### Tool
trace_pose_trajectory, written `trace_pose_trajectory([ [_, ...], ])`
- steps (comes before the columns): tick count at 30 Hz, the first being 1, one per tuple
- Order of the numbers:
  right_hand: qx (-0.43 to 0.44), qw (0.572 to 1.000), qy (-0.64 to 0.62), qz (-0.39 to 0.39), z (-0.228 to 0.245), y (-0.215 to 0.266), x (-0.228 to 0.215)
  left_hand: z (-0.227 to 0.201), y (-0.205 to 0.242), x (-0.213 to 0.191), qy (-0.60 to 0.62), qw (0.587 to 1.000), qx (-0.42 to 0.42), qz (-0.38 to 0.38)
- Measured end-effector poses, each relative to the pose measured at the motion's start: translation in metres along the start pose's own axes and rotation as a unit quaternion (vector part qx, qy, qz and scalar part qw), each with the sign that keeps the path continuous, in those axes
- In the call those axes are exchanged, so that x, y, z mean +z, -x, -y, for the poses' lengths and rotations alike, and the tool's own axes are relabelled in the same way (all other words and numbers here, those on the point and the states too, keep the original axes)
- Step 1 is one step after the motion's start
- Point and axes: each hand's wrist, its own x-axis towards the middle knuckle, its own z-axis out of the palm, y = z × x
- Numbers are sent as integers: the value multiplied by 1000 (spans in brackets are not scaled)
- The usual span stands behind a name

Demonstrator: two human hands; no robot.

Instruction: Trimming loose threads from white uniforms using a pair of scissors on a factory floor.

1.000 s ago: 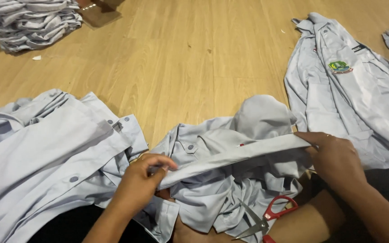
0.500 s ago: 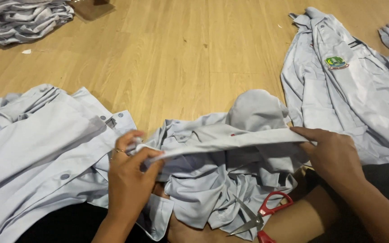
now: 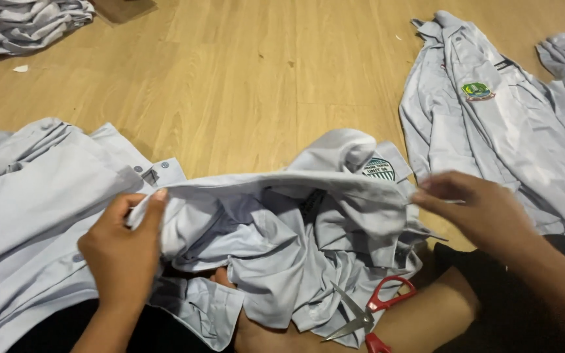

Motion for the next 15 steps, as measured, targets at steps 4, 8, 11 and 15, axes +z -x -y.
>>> trace_pose_trajectory([
  [4,-88,992,-89,-35,27,9,35,-1,9,15,1,998,60,-14],
  [8,-398,908,28,-125,43,23,78,-5,34,25,29,983,182,12],
  [11,-472,868,108,-109,63,38,102,-14,53,21,42,949,310,43],
  [15,-560,806,149,-121,88,52,114,-22,61,9,-40,896,439,52],
])
